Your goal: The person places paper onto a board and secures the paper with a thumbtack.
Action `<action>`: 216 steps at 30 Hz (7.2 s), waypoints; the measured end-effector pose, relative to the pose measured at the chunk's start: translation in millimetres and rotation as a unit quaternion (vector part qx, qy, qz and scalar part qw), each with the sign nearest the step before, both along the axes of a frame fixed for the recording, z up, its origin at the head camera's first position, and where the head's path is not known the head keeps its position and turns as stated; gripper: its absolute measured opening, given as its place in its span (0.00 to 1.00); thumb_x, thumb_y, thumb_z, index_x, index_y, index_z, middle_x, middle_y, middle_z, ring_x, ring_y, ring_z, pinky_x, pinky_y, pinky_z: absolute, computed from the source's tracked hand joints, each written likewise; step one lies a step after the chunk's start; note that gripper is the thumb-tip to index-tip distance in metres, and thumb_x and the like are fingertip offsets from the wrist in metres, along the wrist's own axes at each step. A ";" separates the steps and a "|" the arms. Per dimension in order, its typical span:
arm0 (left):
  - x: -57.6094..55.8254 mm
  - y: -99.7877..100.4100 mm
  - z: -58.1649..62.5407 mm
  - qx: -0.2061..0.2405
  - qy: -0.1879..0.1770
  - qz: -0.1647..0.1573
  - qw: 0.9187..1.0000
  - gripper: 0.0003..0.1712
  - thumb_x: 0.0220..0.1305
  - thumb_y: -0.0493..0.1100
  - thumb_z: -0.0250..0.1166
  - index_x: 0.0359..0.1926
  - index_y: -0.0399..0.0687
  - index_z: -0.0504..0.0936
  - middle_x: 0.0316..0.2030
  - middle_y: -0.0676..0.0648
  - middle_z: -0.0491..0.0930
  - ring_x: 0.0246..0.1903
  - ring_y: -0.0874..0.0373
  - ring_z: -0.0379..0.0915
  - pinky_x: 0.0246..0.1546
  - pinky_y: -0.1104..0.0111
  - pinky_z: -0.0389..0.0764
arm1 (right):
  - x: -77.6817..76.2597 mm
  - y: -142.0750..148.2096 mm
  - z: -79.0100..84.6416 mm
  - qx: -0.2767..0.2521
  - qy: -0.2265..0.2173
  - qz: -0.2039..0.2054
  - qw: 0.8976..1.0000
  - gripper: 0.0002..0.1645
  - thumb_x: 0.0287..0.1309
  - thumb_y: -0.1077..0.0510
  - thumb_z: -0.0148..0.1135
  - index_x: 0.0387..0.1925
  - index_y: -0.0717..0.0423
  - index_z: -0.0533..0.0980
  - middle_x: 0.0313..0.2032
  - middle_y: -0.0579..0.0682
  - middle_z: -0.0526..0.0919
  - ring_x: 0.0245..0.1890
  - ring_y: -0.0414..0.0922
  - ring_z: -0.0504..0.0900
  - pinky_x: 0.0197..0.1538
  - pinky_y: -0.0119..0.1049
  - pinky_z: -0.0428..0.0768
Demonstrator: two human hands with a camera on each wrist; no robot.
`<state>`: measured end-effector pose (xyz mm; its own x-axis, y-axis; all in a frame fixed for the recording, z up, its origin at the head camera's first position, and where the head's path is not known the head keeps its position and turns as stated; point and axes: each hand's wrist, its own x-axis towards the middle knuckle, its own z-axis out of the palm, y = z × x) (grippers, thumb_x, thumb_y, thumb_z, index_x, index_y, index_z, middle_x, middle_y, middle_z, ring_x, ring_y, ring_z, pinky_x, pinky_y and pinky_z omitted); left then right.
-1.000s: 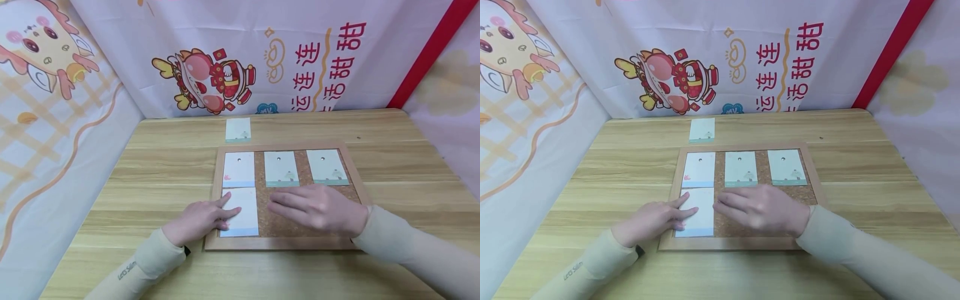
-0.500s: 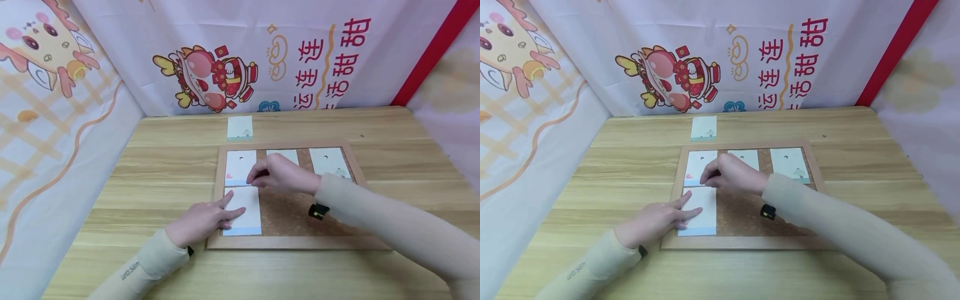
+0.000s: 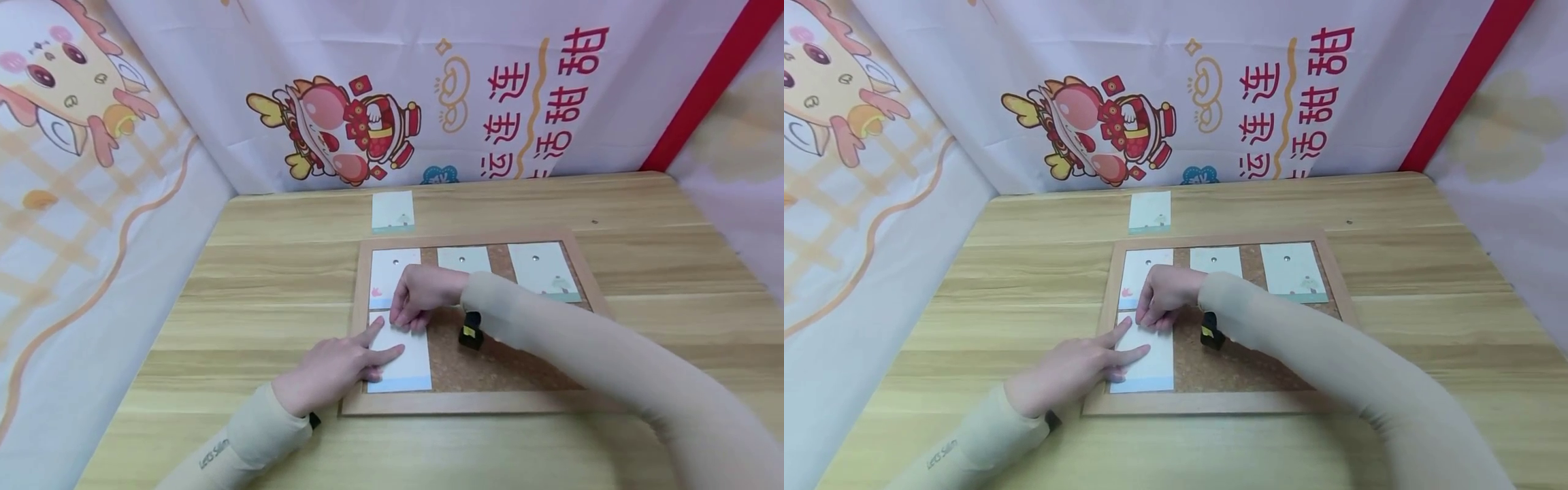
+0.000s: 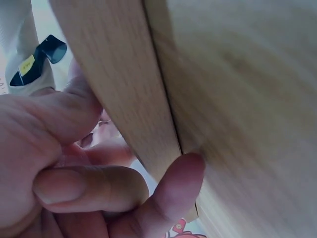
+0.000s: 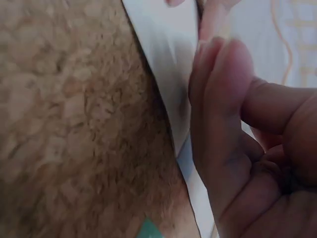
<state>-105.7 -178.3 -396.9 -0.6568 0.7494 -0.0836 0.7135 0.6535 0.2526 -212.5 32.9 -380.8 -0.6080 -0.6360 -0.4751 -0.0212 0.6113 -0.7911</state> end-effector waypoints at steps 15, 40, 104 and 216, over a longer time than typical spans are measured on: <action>-0.5 0.6 -1.6 0.010 0.012 0.003 1.000 0.27 0.66 0.51 0.63 0.66 0.62 0.76 0.68 0.31 0.62 0.11 0.63 0.56 0.16 0.67 0.67 | -0.4 -30.6 8.0 0.122 0.009 0.014 0.992 0.10 0.62 0.70 0.63 0.26 0.61 0.84 0.22 0.53 0.85 0.17 0.41 0.80 0.28 0.33 0.82; -1.0 0.0 -4.0 0.010 0.021 -0.001 1.000 0.27 0.65 0.52 0.63 0.66 0.63 0.77 0.68 0.30 0.63 0.10 0.63 0.58 0.16 0.65 0.69 | 3.9 -46.8 18.4 0.223 0.040 0.029 0.973 0.06 0.60 0.64 0.68 0.28 0.61 0.82 0.24 0.54 0.85 0.19 0.45 0.83 0.30 0.34 0.83; 0.6 1.4 1.0 0.004 -0.038 0.024 0.999 0.27 0.70 0.51 0.60 0.69 0.64 0.72 0.72 0.35 0.58 0.51 0.47 0.79 0.34 0.57 0.78 | 12.0 253.7 81.5 0.173 0.238 -0.169 0.941 0.22 0.69 0.52 0.61 0.49 0.69 0.79 0.29 0.53 0.84 0.27 0.48 0.83 0.31 0.44 0.83; -250.0 34.5 60.2 0.259 -0.201 0.384 0.863 0.19 0.66 0.50 0.67 0.50 0.40 0.81 0.44 0.40 0.80 0.36 0.49 0.83 0.36 0.64 0.83 | 8.6 282.3 0.5 0.209 0.074 -0.178 0.959 0.13 0.73 0.57 0.53 0.36 0.64 0.68 0.25 0.56 0.81 0.23 0.47 0.83 0.28 0.40 0.83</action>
<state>-355.6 -143.8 -336.7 -0.9724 0.1103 -0.2054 -0.0945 0.6189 0.7797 -203.9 315.1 -380.3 -0.8321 -0.1477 -0.5346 0.1549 0.8636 -0.4797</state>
